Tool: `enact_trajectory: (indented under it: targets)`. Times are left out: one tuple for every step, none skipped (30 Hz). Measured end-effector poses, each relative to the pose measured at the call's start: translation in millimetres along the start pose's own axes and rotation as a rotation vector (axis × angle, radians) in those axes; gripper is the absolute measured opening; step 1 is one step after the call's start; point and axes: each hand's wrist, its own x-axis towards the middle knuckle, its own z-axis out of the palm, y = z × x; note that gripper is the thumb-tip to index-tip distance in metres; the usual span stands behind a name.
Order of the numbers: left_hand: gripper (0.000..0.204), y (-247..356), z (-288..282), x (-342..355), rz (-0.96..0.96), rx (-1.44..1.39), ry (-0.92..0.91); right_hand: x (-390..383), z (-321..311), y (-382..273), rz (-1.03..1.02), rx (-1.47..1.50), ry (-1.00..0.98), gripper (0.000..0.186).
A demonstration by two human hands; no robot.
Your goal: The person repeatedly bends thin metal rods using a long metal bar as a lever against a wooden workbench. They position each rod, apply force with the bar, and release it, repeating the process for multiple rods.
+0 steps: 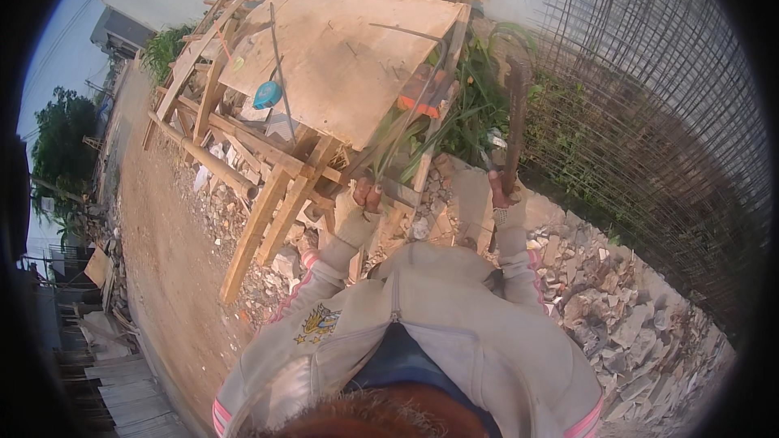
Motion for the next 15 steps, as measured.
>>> enact_trajectory:
  targets:
    - [0.015,7,-18,10,0.011,0.038,0.004,0,-6,-3,-0.050,0.024,-0.008,0.043]
    - [0.016,15,-37,19,0.024,0.051,0.003,5,-10,-10,-0.105,0.061,-0.019,0.042]
    - [0.016,23,-57,29,0.048,0.085,0.007,9,-12,-20,-0.159,0.105,-0.024,0.042]
    - [0.016,30,-75,38,0.053,0.132,0.010,16,-23,-32,0.060,-0.034,-0.068,0.044]
    - [0.017,38,-90,46,0.059,0.140,0.026,23,-27,-46,-0.044,0.057,-0.067,0.042]
    - [0.018,46,-102,51,0.041,0.158,0.039,32,-37,-62,-0.075,0.118,-0.046,0.041]
    - [0.019,53,-111,55,0.026,0.171,0.048,41,-49,-79,-0.070,0.098,0.001,0.040]
    - [0.020,58,-117,57,0.021,0.097,0.110,49,-60,-96,-0.134,0.170,-0.020,0.039]
    - [0.021,62,-121,58,0.025,0.012,0.167,59,-70,-114,-0.166,0.160,-0.017,0.039]
    - [0.023,63,-130,59,0.025,0.043,0.130,70,-78,-130,-0.200,0.149,-0.014,0.038]
    - [0.027,63,-132,56,0.006,0.010,0.171,78,-83,-142,-0.325,0.112,0.019,0.038]
    - [0.027,61,-135,52,-0.029,-0.063,0.143,87,-86,-153,-0.450,0.070,0.045,0.038]
    - [0.028,57,-138,47,-0.080,-0.126,0.141,97,-88,-160,-0.619,0.009,0.064,0.039]
    - [0.029,51,-139,44,-0.100,-0.169,0.107,107,-87,-165,-0.586,0.039,0.022,0.039]
    - [0.029,44,-139,40,-0.129,-0.206,0.080,115,-82,-165,-0.588,0.052,-0.027,0.039]
